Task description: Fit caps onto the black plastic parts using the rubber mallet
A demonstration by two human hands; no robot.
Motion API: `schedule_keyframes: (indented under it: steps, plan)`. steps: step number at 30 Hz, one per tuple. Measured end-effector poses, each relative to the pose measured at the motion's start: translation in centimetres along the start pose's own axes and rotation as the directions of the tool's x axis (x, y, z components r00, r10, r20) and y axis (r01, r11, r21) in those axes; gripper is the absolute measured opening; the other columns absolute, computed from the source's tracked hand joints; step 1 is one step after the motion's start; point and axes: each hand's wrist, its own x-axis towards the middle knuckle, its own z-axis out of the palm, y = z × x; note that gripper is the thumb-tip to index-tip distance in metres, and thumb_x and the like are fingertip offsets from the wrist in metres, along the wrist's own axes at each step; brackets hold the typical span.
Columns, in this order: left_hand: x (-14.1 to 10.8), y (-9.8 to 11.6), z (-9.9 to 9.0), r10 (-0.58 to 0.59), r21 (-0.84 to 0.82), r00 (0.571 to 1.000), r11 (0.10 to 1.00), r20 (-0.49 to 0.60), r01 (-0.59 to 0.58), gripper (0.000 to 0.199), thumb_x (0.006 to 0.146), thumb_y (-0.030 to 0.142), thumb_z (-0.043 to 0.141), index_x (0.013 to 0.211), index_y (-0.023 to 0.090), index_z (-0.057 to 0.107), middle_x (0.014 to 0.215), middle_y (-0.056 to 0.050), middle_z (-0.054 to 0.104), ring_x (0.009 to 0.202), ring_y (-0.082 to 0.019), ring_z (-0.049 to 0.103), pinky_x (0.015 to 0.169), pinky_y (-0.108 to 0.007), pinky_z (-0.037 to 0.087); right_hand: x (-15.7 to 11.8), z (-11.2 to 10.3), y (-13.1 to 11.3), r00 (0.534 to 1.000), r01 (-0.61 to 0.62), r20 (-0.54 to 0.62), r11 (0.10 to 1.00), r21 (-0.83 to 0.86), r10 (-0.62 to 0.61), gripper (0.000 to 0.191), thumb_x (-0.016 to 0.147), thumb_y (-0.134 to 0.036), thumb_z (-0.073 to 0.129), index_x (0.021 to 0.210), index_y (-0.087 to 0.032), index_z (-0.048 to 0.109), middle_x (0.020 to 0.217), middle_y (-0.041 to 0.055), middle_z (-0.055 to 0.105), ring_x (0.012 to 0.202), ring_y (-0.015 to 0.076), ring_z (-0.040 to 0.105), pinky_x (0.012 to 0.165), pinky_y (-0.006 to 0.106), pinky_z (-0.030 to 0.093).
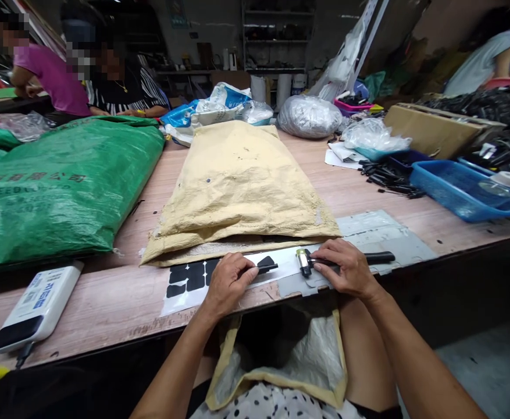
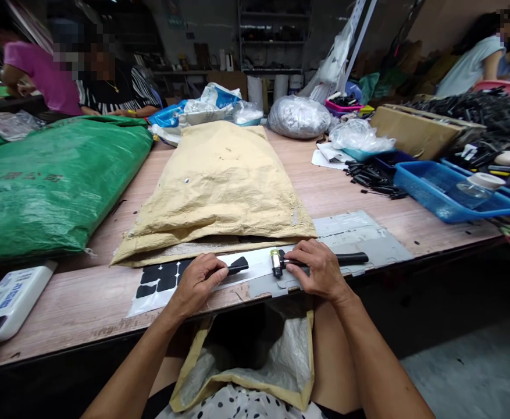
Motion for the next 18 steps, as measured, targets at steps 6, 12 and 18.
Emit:
schedule_keyframes:
  steps: [6,12,18]
  plan:
    - [-4.7,4.1,0.5,0.043,-0.148,0.952,0.989,0.303,0.003,0.021,0.099,0.038,0.054,0.102,0.024,0.069,0.089,-0.002,0.07,0.081,-0.019,0.061,0.075,-0.029,0.042,0.0,0.0,-0.1,0.999,-0.038,-0.012,0.999,-0.007,0.038,0.017,0.089,-0.032,0.067,0.101,-0.023,0.074,0.088,0.0044,0.066,0.083,0.0195,0.058,0.074,0.034,0.047]
    - [-9.2,3.0,6.8,-0.159,-0.107,0.867,0.966,0.472,0.236,0.03,0.101,0.044,0.047,0.09,0.023,0.066,0.077,-0.001,0.067,0.073,-0.018,0.061,0.066,-0.028,0.036,-0.1,0.1,0.0,0.998,-0.053,-0.033,0.999,0.008,0.053,0.016,0.087,-0.032,0.068,0.099,-0.023,0.074,0.087,0.004,0.067,0.083,0.0196,0.059,0.073,0.034,0.048]
    - [-9.4,0.5,10.1,-0.277,-0.446,0.812,0.722,0.514,0.529,0.057,0.1,0.066,0.035,0.077,0.018,0.056,0.064,0.0,0.06,0.058,-0.013,0.049,0.058,-0.025,0.035,-0.1,0.0,-0.2,0.997,-0.067,-0.023,0.997,0.024,0.068,0.016,0.087,-0.033,0.068,0.099,-0.024,0.075,0.088,0.0043,0.068,0.084,0.0201,0.059,0.075,0.034,0.048]
